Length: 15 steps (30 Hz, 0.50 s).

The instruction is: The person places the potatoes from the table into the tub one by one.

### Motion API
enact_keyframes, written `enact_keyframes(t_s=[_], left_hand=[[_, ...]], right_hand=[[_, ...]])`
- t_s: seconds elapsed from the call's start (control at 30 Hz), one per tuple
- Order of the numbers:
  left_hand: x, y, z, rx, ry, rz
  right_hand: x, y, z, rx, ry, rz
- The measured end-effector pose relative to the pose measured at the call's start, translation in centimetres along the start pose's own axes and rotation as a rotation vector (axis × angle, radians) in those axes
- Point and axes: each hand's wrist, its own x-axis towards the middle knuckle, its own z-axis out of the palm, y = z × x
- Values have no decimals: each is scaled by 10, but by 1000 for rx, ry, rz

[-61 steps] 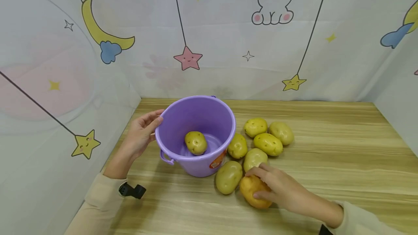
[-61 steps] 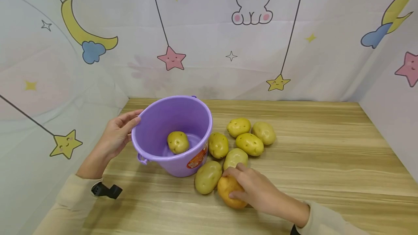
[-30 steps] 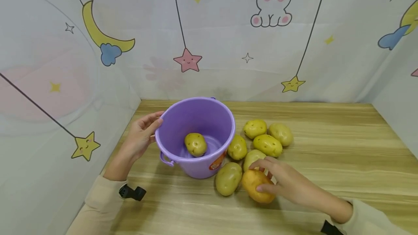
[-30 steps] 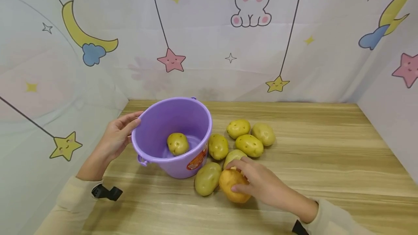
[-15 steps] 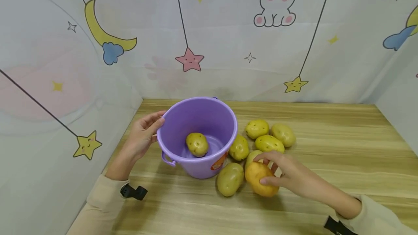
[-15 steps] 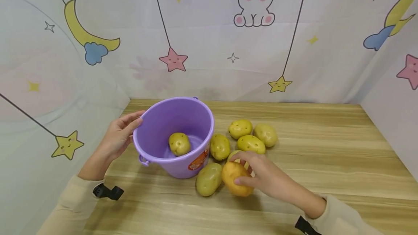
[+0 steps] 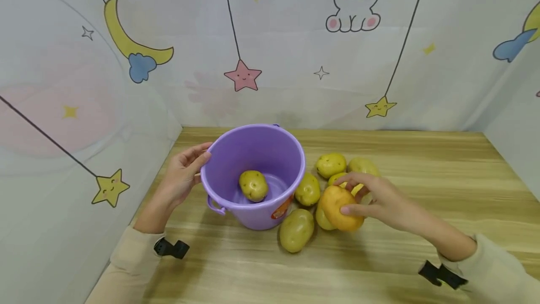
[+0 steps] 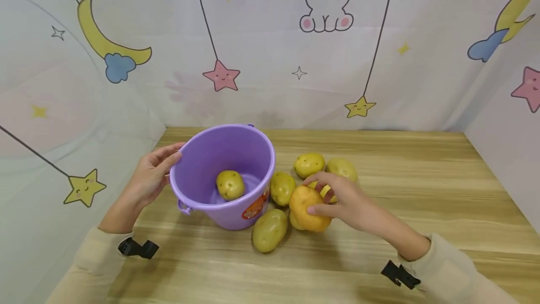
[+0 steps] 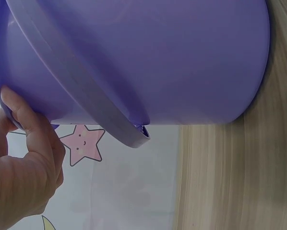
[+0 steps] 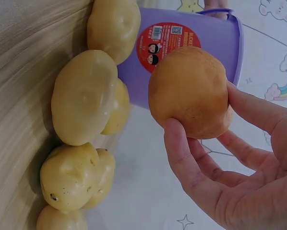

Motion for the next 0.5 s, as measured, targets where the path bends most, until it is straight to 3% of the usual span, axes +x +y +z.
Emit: enact_keyframes(t_s=[0.5], left_hand=[[0,-2,-1,6,6,3]], right_hand=[[7,-1,-8,-10,49,-16]])
